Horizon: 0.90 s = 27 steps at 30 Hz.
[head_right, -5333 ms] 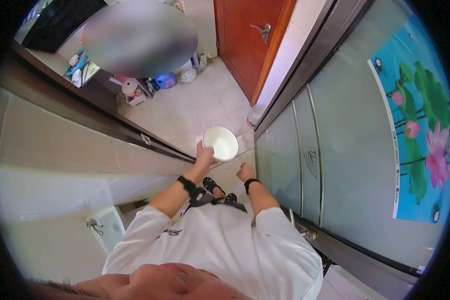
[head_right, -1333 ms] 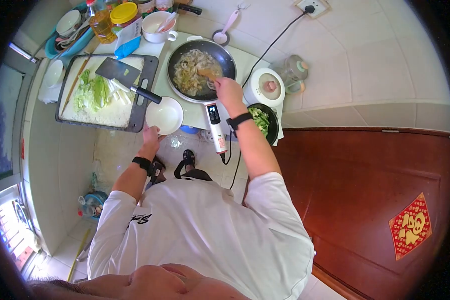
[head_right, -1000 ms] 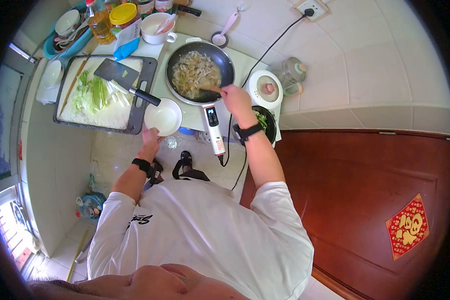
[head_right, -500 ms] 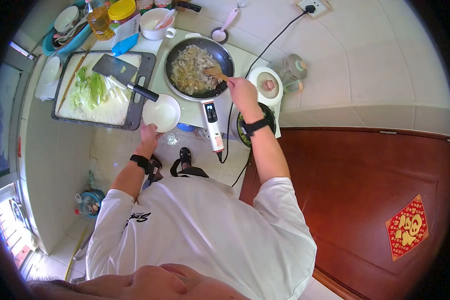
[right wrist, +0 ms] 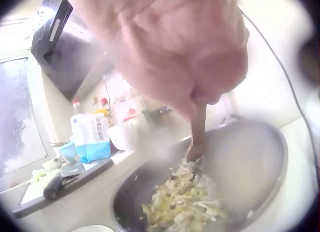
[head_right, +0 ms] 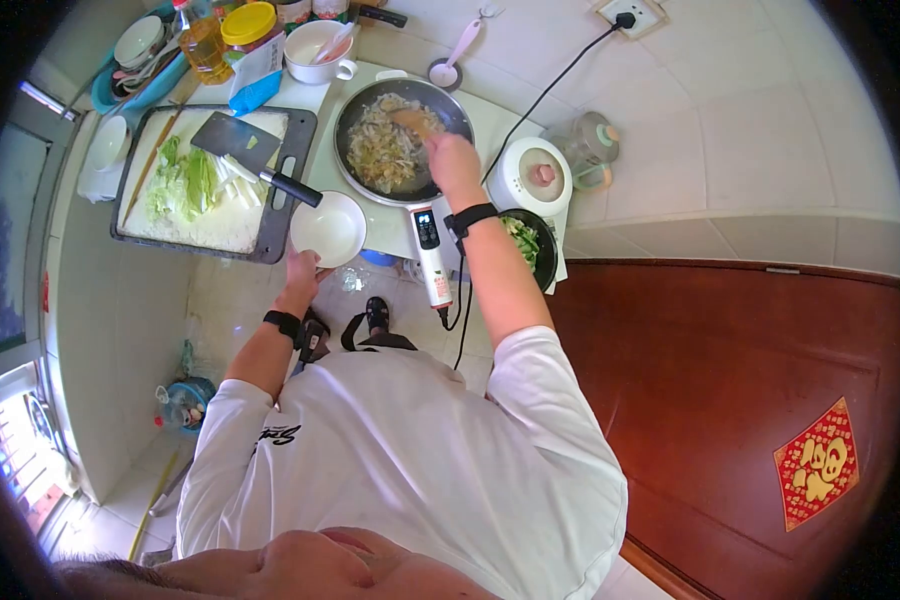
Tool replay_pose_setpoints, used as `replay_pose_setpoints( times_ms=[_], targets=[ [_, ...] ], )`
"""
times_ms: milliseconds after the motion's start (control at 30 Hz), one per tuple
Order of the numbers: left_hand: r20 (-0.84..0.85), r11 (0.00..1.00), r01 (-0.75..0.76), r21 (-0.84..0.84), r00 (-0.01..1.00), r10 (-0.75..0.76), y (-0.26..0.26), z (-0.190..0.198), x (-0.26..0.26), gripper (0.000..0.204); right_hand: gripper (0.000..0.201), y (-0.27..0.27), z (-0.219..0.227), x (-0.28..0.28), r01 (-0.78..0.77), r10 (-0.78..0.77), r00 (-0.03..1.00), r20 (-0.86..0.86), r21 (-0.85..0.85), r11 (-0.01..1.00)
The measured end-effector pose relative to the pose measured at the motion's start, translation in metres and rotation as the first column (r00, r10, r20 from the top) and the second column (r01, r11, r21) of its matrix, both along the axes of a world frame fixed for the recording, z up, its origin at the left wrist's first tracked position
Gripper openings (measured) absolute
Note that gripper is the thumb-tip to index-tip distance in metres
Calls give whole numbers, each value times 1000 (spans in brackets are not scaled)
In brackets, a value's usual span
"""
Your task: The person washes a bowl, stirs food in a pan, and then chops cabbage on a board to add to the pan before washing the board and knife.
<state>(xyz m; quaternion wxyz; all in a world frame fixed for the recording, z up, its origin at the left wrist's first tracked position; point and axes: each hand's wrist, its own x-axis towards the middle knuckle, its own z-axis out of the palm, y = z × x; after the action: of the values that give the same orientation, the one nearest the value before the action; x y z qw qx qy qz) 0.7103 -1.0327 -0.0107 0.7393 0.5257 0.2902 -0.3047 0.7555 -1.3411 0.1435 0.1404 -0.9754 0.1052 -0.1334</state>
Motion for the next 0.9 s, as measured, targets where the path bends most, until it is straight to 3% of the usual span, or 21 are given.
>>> replay_pose_setpoints(
  times_ms=[100,233,300,400,433,633,767,900],
  targets=[
    [-18,1000,-8,-3,1000,8,-1,6,0,62,19,-2,-13,-16,-64,66,993,-94,26,998],
    [-22,1000,-16,-14,1000,16,-2,-3,-2,62,19,-6,46,-59,-18,25,993,-116,62,998],
    [-22,1000,-26,-13,999,26,-2,-1,-1,63,19,-3,65,-75,-19,47,933,-357,80,997],
    [36,999,-32,28,999,31,-4,17,-3,56,19,14,41,-72,-100,116,945,-306,67,993],
    [39,999,-28,29,999,26,-4,15,-2,56,17,20,28,-63,-92,104,978,-182,70,993],
    [-18,1000,6,-10,1000,-6,0,8,0,66,16,32,18,-13,-25,25,1000,-3,33,999],
    [31,1000,4,-30,1000,-3,1,9,-4,60,15,42,-15,-14,-71,72,996,-46,17,997],
    [48,998,-14,57,999,11,-5,31,-3,52,16,13,16,-50,-65,66,996,-61,17,998]
  ],
)
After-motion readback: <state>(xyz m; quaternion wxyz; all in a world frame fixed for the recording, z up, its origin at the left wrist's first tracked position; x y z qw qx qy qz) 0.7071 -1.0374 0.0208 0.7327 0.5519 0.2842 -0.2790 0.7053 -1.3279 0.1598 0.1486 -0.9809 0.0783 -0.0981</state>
